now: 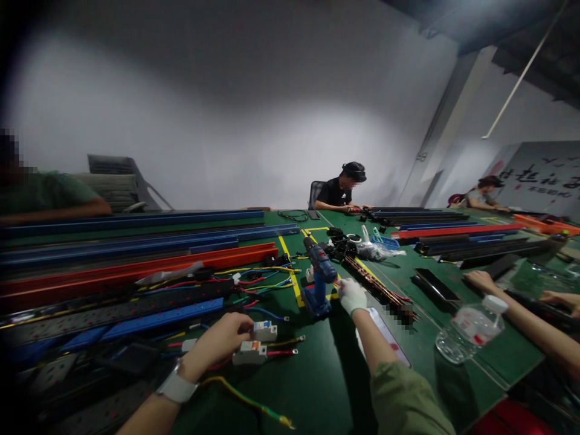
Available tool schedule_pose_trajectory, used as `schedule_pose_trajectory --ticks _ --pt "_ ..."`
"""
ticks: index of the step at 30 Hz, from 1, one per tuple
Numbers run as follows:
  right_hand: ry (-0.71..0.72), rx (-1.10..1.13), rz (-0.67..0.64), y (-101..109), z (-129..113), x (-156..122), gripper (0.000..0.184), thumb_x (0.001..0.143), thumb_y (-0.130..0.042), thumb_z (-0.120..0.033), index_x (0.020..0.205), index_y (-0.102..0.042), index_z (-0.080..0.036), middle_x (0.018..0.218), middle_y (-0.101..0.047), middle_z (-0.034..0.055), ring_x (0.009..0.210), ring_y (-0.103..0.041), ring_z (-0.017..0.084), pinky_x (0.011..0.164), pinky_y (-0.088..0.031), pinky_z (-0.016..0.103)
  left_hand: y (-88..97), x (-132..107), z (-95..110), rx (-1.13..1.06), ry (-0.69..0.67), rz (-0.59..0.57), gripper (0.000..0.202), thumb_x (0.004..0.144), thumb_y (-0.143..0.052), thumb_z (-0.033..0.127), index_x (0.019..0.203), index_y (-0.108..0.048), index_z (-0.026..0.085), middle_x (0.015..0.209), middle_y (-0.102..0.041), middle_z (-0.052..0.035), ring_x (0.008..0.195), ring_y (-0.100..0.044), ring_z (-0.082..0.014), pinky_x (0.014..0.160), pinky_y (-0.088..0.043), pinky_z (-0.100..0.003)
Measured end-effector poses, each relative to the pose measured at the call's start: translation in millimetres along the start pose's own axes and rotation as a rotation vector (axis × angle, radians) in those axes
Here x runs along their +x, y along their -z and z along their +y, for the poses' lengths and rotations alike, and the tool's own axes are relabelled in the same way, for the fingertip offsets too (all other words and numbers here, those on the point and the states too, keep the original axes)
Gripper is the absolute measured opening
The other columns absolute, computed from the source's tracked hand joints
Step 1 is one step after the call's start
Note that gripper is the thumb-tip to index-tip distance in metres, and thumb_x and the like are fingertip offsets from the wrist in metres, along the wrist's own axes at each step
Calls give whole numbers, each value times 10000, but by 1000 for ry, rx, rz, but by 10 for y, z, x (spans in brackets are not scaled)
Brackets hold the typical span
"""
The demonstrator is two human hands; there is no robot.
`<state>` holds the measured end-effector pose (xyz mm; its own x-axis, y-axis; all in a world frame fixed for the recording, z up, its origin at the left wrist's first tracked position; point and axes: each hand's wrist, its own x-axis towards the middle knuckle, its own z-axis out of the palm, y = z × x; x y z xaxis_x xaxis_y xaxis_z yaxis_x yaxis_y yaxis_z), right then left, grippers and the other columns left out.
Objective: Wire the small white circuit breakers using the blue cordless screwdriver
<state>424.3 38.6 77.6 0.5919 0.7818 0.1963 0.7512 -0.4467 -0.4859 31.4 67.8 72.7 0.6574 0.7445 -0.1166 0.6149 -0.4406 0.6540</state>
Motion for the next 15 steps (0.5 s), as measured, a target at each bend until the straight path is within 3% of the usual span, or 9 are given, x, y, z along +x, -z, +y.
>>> schedule_pose_trajectory --ticks 6,15 --pt "-36 -56 -53 -183 13 95 133 892 -734 -289 928 -708 -164 1033 -709 84 1027 -657 227 923 -518 413 -28 14 -45 -28 4 35 245 808 -626 260 983 -786 197 983 -786 -66 893 -701 -215 772 -443 -263" --pt "-105 163 89 -90 -148 125 253 954 -666 -401 1049 -689 -167 1051 -706 68 926 -680 186 838 -560 363 -37 35 -107 -44 -38 52 218 817 -646 302 947 -792 203 926 -786 -44 860 -705 -200 756 -440 -259"
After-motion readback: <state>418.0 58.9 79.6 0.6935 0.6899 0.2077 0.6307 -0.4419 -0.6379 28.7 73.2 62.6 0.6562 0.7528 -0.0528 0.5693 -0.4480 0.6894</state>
